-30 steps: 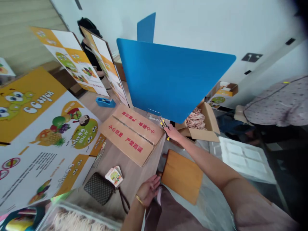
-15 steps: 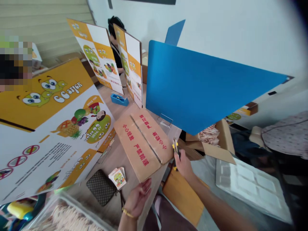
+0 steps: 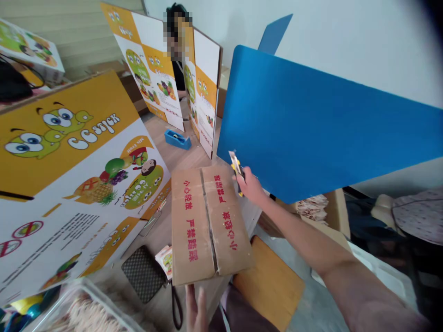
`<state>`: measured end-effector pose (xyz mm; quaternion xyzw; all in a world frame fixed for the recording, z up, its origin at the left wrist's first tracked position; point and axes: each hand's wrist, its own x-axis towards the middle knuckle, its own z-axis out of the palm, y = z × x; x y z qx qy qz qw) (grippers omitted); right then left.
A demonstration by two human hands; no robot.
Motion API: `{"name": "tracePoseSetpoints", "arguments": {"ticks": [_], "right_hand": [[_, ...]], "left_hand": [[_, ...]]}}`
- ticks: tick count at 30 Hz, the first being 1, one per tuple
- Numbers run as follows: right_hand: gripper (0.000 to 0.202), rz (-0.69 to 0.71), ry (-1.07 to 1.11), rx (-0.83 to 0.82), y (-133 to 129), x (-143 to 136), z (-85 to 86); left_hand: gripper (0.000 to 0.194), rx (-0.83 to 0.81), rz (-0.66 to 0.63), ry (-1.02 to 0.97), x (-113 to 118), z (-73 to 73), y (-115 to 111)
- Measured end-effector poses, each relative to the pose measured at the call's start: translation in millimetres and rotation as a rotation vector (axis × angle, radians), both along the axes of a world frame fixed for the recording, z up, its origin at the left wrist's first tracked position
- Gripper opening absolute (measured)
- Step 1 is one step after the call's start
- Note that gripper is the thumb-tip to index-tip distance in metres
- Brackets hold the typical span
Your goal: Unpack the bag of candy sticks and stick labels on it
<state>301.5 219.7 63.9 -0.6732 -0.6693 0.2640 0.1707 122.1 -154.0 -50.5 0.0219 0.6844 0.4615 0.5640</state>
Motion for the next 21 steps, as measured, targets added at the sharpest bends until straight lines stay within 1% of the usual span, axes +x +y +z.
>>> {"name": "tracePoseSetpoints", "arguments": {"ticks": [1,2,3,4,5,7,8,10,12,14,16,18,19,21], "right_hand": [[0.025,0.029,-0.004,-0.019,33,-16,-2.4],[0.023,0.053,-0.014,-0.054,60,-31,-6.7],[0.021,0.064,-0.019,-0.067,80,-43,-12.3],[0.019,0.076,-0.023,-0.081,95,-52,-18.7],[0.018,0.089,-0.024,-0.087,103,-59,-25.6],[0.016,0.112,-0.007,-0.074,108,-62,-38.7],[0.016,0.123,0.015,-0.062,108,-60,-44.4],[0.015,0.137,0.081,-0.038,105,-55,-53.3],[0.013,0.141,0.145,-0.03,106,-50,-59.0],[0.012,0.126,0.164,-0.041,109,-49,-62.3],[0.013,0.1,0.148,-0.054,112,-50,-63.5],[0.013,0.091,0.121,-0.052,113,-51,-63.4],[0.013,0.095,0.111,-0.048,112,-50,-63.3],[0.013,0.106,0.094,-0.042,109,-47,-64.0]], "left_hand": [[0.09,0.003,0.023,0.047,8,-5.4,0],[0.101,-0.002,0.058,0.069,15,-11.4,1],[0.111,-0.007,0.098,0.076,20,-17.8,3],[0.12,-0.009,0.131,0.071,23,-24.4,4],[0.126,-0.013,0.16,0.063,26,-30.8,6],[0.133,-0.035,0.206,0.037,27,-40.5,7],[0.134,-0.045,0.214,0.014,27,-43.1,8],[0.132,-0.042,0.208,-0.036,27,-42.8,8],[0.125,-0.004,0.143,-0.098,28,-37.2,10],[0.12,0.026,0.099,-0.132,32,-30.7,14],[0.119,0.054,0.11,-0.109,35,-27.7,17],[0.119,0.072,0.145,-0.049,33,-29.5,18],[0.12,0.065,0.139,-0.053,29,-31.7,18],[0.124,0.007,0.056,-0.188,15,-36.0,17]]}}
